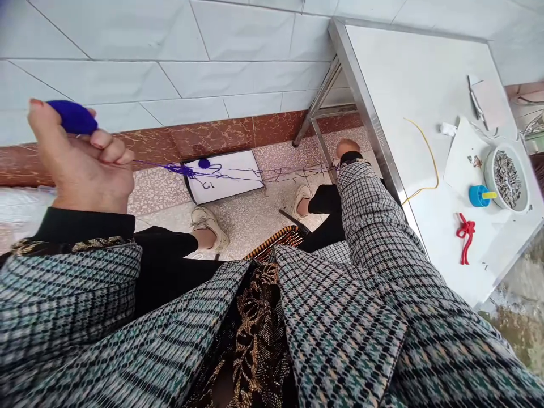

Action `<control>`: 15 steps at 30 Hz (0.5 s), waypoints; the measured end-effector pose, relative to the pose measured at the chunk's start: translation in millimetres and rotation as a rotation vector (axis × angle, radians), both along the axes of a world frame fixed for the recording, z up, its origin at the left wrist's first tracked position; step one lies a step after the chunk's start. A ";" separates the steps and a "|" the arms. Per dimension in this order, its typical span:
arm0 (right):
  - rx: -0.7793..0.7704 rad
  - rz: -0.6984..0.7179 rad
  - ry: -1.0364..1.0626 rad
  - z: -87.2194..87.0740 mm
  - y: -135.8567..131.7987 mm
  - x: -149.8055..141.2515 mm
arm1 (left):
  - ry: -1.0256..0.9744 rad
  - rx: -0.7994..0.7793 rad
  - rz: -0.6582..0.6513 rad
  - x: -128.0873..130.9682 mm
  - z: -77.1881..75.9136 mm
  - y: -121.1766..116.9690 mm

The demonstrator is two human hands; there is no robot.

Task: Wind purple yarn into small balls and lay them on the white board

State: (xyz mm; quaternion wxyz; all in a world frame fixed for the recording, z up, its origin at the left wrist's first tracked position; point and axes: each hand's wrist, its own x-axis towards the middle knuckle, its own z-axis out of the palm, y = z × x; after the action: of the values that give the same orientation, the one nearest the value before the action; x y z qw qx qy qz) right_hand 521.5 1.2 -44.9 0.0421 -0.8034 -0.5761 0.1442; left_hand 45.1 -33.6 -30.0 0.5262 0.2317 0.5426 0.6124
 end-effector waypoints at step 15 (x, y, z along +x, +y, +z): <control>-0.526 0.616 0.745 -74.6 -22.3 -215.2 | -0.113 0.248 -0.095 18.6 24.8 -7.5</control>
State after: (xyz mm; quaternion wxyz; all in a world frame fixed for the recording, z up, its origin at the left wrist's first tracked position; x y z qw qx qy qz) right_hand 306.2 -21.1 -119.6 -0.0029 -0.4755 -0.6754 0.5637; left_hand 63.8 -41.1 -5.2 0.5518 0.2855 0.4207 0.6611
